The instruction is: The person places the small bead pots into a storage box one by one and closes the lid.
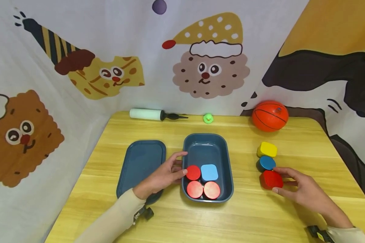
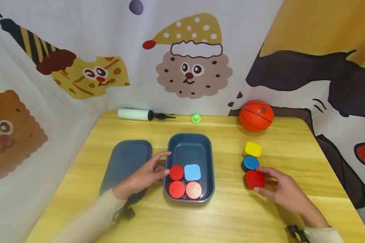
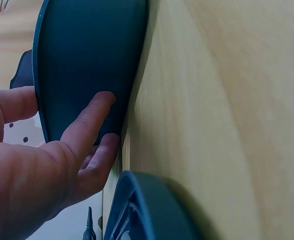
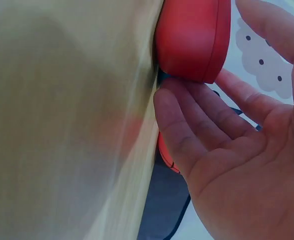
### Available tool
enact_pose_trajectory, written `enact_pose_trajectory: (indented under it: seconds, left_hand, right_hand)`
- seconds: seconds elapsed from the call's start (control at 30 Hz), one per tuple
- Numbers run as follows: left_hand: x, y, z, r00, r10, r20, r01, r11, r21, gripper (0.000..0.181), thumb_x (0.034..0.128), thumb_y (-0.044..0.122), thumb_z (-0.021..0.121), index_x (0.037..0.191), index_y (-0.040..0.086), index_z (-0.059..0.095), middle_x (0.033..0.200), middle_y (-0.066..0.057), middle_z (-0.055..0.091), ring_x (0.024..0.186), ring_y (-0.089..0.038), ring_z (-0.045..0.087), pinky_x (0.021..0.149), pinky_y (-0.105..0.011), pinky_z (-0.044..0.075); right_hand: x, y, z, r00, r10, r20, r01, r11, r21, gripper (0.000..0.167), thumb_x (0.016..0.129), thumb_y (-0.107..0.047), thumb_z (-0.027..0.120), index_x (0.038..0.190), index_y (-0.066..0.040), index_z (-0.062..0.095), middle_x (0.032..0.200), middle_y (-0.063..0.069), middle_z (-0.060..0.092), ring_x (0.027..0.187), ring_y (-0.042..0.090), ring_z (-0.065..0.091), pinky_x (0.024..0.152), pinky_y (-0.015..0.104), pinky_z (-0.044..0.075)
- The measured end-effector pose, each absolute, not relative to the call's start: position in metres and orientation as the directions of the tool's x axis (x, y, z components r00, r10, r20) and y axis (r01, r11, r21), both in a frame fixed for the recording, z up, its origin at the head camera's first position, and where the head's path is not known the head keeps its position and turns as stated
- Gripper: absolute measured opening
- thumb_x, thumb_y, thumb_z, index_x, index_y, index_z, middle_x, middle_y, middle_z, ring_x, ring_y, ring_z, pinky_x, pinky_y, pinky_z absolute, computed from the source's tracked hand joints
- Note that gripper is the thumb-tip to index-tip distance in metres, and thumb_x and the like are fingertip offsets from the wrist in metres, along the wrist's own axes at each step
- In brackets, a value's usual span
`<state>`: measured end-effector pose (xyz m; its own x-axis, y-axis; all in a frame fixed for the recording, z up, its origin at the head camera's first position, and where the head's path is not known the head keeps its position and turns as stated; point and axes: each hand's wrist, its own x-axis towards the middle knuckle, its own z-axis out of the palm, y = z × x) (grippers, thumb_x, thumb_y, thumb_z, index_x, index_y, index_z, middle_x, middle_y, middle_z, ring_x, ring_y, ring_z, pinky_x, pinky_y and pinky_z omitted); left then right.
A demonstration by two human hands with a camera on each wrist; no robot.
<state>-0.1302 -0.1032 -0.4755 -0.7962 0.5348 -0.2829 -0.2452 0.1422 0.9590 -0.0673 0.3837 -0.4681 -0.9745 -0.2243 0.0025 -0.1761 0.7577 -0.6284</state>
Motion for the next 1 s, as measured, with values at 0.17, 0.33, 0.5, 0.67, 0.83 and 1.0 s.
enact_pose_trajectory:
  seconds: [0.17, 0.33, 0.5, 0.67, 0.83, 1.0]
  left_hand:
    - [-0.132, -0.104, -0.477, -0.794, 0.541, -0.279, -0.242, 0.141, 0.960, 0.071, 0.1071, 0.016, 0.065, 0.167, 0.024, 0.027, 0.156, -0.023, 0.045, 0.127, -0.029, 0.063, 0.094, -0.043, 0.063]
    - [-0.132, -0.105, -0.478, -0.794, 0.536, -0.288, -0.250, 0.144, 0.957, 0.070, 0.1069, 0.015, 0.065, 0.166, 0.024, 0.028, 0.156, -0.023, 0.045, 0.124, -0.027, 0.064, 0.093, -0.043, 0.064]
    - [-0.131, -0.105, -0.477, -0.795, 0.536, -0.284, -0.247, 0.141, 0.959, 0.071, 0.1070, 0.015, 0.065, 0.167, 0.023, 0.027, 0.156, -0.023, 0.044, 0.125, -0.027, 0.063, 0.095, -0.043, 0.063]
    - [-0.132, -0.104, -0.474, -0.794, 0.538, -0.283, -0.246, 0.141, 0.959, 0.071, 0.1071, 0.015, 0.065, 0.167, 0.022, 0.027, 0.155, -0.023, 0.045, 0.127, -0.028, 0.063, 0.096, -0.045, 0.063]
    - [-0.132, -0.105, -0.474, -0.796, 0.533, -0.288, -0.254, 0.138, 0.957, 0.070, 0.1071, 0.014, 0.064, 0.166, 0.023, 0.028, 0.154, -0.023, 0.046, 0.125, -0.028, 0.063, 0.095, -0.044, 0.063]
    - [-0.132, -0.105, -0.476, -0.797, 0.532, -0.286, -0.256, 0.132, 0.958, 0.071, 0.1069, 0.013, 0.064, 0.167, 0.023, 0.028, 0.154, -0.023, 0.046, 0.125, -0.027, 0.064, 0.094, -0.044, 0.063]
  right_hand:
    - [-0.067, 0.383, -0.473, -0.974, -0.225, -0.005, -0.173, 0.763, -0.622, 0.070, 0.081, -0.026, 0.094, 0.138, -0.002, 0.063, 0.130, 0.018, 0.070, 0.100, -0.011, 0.061, 0.078, 0.018, 0.061]
    - [-0.068, 0.382, -0.475, -0.975, -0.224, -0.005, -0.173, 0.768, -0.617, 0.069, 0.079, -0.023, 0.095, 0.138, -0.002, 0.064, 0.129, 0.018, 0.070, 0.099, -0.009, 0.064, 0.077, 0.019, 0.062]
    - [-0.068, 0.384, -0.467, -0.978, -0.204, 0.040, -0.187, 0.779, -0.599, 0.066, 0.077, -0.024, 0.097, 0.133, -0.005, 0.067, 0.126, 0.017, 0.071, 0.097, -0.012, 0.062, 0.075, 0.018, 0.061]
    - [-0.068, 0.387, -0.453, -0.978, -0.178, 0.110, -0.208, 0.779, -0.591, 0.062, 0.076, -0.023, 0.098, 0.129, -0.008, 0.070, 0.124, 0.013, 0.072, 0.096, -0.015, 0.060, 0.075, 0.012, 0.057]
    - [-0.076, 0.379, -0.440, -0.965, -0.184, 0.189, -0.260, 0.776, -0.574, 0.062, 0.072, -0.022, 0.100, 0.126, -0.010, 0.072, 0.119, -0.001, 0.071, 0.098, -0.019, 0.057, 0.076, 0.006, 0.054]
    - [-0.090, 0.365, -0.428, -0.950, -0.199, 0.242, -0.305, 0.762, -0.572, 0.067, 0.069, -0.019, 0.102, 0.127, -0.007, 0.072, 0.121, 0.013, 0.074, 0.100, -0.022, 0.054, 0.076, 0.002, 0.050]
